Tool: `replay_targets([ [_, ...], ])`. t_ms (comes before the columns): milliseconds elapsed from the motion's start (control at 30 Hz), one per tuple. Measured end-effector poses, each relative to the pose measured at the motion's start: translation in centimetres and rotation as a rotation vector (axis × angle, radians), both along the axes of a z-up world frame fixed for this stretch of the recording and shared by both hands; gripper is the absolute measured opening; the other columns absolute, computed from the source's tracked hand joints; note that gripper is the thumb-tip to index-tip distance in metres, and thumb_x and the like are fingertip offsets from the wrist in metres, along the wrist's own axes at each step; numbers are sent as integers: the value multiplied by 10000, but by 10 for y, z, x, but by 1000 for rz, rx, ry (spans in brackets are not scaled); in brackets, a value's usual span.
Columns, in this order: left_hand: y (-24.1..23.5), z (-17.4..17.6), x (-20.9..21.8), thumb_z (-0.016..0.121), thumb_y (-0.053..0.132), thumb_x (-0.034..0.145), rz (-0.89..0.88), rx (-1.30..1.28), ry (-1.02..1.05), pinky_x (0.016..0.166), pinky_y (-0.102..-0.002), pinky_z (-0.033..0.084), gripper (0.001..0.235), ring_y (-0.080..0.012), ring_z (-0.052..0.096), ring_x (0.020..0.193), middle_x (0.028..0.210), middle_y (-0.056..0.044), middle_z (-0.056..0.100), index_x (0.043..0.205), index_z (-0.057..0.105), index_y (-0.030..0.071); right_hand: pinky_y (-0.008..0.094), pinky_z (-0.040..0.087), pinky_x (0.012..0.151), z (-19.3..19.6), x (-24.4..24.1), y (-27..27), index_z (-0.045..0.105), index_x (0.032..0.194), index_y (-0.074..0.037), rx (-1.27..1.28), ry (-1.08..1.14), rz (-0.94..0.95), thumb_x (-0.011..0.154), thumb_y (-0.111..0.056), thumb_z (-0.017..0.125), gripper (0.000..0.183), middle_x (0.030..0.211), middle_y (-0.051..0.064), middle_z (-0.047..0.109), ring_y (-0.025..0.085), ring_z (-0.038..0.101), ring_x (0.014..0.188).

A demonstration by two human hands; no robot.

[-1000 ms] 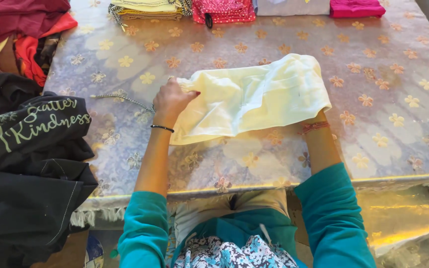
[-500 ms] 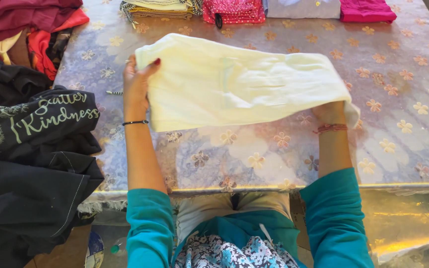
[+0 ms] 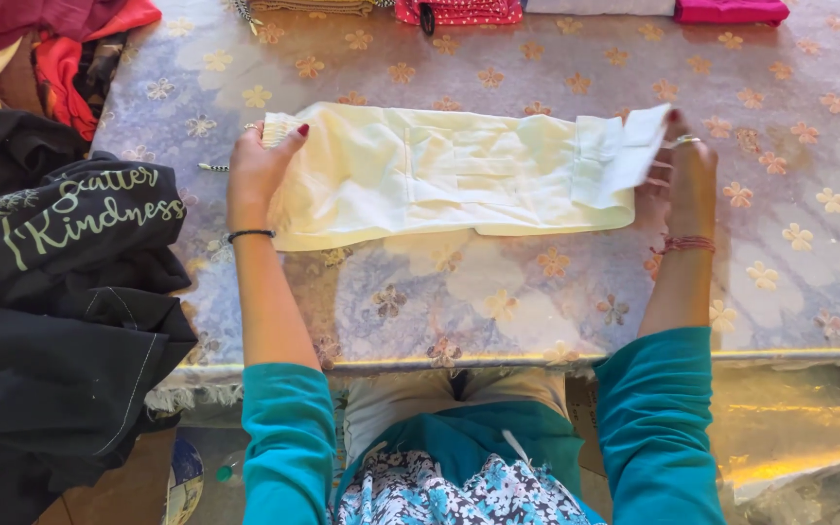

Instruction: The person folds a pair of light-colored pants on a table, then secures them with a chain. They then pick up a black t-shirt, unfold it, and fold it neatly on the same table.

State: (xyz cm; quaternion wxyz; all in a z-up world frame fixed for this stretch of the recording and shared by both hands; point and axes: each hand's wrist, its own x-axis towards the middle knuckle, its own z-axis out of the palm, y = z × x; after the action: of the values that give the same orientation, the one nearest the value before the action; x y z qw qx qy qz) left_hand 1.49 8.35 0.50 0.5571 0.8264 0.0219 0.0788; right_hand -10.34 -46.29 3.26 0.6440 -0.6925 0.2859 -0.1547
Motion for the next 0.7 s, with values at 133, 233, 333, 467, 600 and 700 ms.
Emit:
replay_targets([
  [133, -4, 18, -12, 841, 331, 846, -206, -236, 134, 817, -293, 566, 523, -122, 698, 923, 1065, -36, 759, 1212, 668, 0, 300, 495, 694, -31, 11, 0, 600, 1441, 27, -134, -219, 186, 971, -501, 755, 723, 1101, 106, 686, 164, 624, 851],
  [233, -17, 36, -25, 843, 243, 814, -414, -288, 121, 847, -274, 577, 570, -105, 704, 983, 1119, -2, 741, 1281, 586, 44, 373, 572, 829, -17, 7, 46, 473, 1404, 42, -694, -46, 129, 830, -673, 733, 953, 1119, 161, 673, 250, 681, 971],
  [333, -38, 42, -27, 825, 198, 816, -592, -184, 58, 859, -255, 559, 512, -89, 686, 971, 1102, -1, 735, 1270, 632, 64, 561, 367, 1044, -31, 10, 81, 500, 1455, 46, -1392, -53, 204, 863, -718, 762, 1001, 1348, 306, 564, 433, 496, 1254],
  [467, -61, 33, -23, 803, 187, 925, -452, -131, -184, 833, -267, 540, 333, -85, 637, 945, 1066, -48, 738, 1193, 695, 21, 541, 318, 1125, -7, -7, 143, 607, 1394, -107, -1403, -381, 621, 756, -590, 832, 831, 1458, 232, 534, 407, 466, 1338],
  [600, -48, 31, -14, 767, 208, 985, 43, -47, -502, 929, -316, 553, 280, -155, 688, 1008, 1100, -84, 779, 1168, 700, 7, 488, 399, 1060, 36, -31, 179, 720, 1209, -74, -1104, -564, 951, 702, -372, 886, 611, 1390, 238, 604, 389, 537, 1247],
  [700, -34, 35, -21, 753, 225, 987, 394, 241, -486, 972, -406, 490, 264, -267, 657, 1108, 1162, -133, 732, 1164, 689, 39, 397, 531, 960, -9, -14, 154, 757, 1113, -91, -989, -500, 833, 976, -164, 737, 157, 1050, 108, 784, 230, 690, 983],
])
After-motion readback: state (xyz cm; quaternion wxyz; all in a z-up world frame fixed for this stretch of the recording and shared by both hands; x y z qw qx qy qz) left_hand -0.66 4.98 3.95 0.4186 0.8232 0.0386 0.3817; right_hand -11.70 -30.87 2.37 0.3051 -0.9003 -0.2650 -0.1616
